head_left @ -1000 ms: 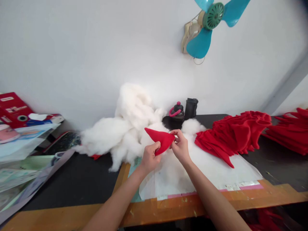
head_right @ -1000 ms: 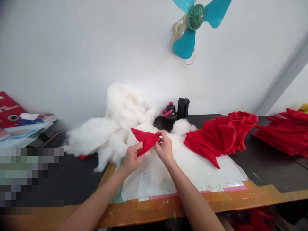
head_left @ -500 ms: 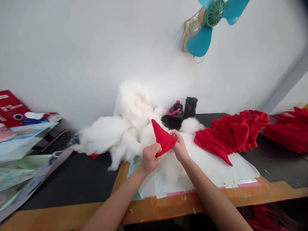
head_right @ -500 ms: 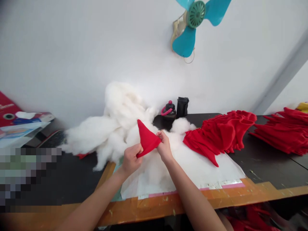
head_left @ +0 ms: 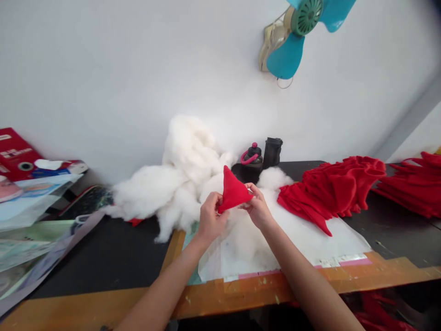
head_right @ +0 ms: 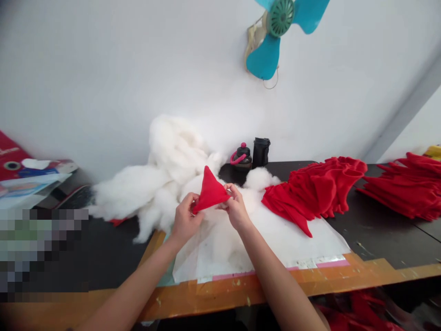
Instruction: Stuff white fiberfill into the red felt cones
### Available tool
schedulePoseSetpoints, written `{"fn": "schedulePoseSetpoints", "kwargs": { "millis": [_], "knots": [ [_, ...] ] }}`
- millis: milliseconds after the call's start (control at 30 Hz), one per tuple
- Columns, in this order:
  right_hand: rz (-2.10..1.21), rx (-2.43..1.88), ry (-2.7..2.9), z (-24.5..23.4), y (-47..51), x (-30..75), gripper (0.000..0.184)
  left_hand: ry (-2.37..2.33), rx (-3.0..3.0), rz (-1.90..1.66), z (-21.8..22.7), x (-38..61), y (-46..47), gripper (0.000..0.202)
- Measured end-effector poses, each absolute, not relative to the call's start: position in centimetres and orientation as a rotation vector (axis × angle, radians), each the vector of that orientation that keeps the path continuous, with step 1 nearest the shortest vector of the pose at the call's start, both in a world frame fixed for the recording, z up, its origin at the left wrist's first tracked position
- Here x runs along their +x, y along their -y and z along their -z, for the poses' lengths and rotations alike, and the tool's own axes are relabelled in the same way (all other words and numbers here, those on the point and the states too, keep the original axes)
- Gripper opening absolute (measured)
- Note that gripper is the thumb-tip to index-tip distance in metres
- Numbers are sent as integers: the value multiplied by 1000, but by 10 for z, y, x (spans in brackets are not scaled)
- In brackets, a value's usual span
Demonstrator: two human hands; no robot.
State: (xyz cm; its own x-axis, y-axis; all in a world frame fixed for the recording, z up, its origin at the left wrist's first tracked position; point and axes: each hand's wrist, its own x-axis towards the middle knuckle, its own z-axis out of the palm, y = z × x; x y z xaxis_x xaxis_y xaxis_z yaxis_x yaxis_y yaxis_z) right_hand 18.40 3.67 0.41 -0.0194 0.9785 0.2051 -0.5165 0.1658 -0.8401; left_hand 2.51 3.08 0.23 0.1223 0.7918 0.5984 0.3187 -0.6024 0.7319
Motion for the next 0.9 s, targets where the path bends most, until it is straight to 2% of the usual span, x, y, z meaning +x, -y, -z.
{"fn": "schedulePoseSetpoints", "kwargs": {
  "millis": [67, 133, 300, 433, 633, 733, 800, 900],
  "knots": [
    [-1332, -620, 976, -5, -36, 184, 26, -1073, 1887, -1511, -1, 25, -35, 8],
    [-1270, -632, 1018, -4, -35, 182, 25, -1073, 1779, -1540, 1, 25, -38, 16],
    [-910, -764, 1228, 3, -37, 175, 20, -1016, 1492, -1548, 4, 29, -37, 23],
    [-795, -812, 1367, 4, -37, 174, 19, -1062, 1391, -1573, 2, 30, -34, 26],
    [-1092, -754, 1241, -2, -32, 172, 49, -1109, 1365, -1555, 0, 30, -38, 20],
    [-1103, -810, 1240, 0, -34, 170, 62, -1072, 1412, -1510, 1, 31, -37, 23],
    [-1058, -825, 1282, 3, -36, 170, 58, -1031, 1454, -1481, 1, 32, -36, 26],
    [-923, -889, 1248, 5, -39, 173, 37, -971, 1504, -1438, 3, 33, -34, 25]
  ]
}}
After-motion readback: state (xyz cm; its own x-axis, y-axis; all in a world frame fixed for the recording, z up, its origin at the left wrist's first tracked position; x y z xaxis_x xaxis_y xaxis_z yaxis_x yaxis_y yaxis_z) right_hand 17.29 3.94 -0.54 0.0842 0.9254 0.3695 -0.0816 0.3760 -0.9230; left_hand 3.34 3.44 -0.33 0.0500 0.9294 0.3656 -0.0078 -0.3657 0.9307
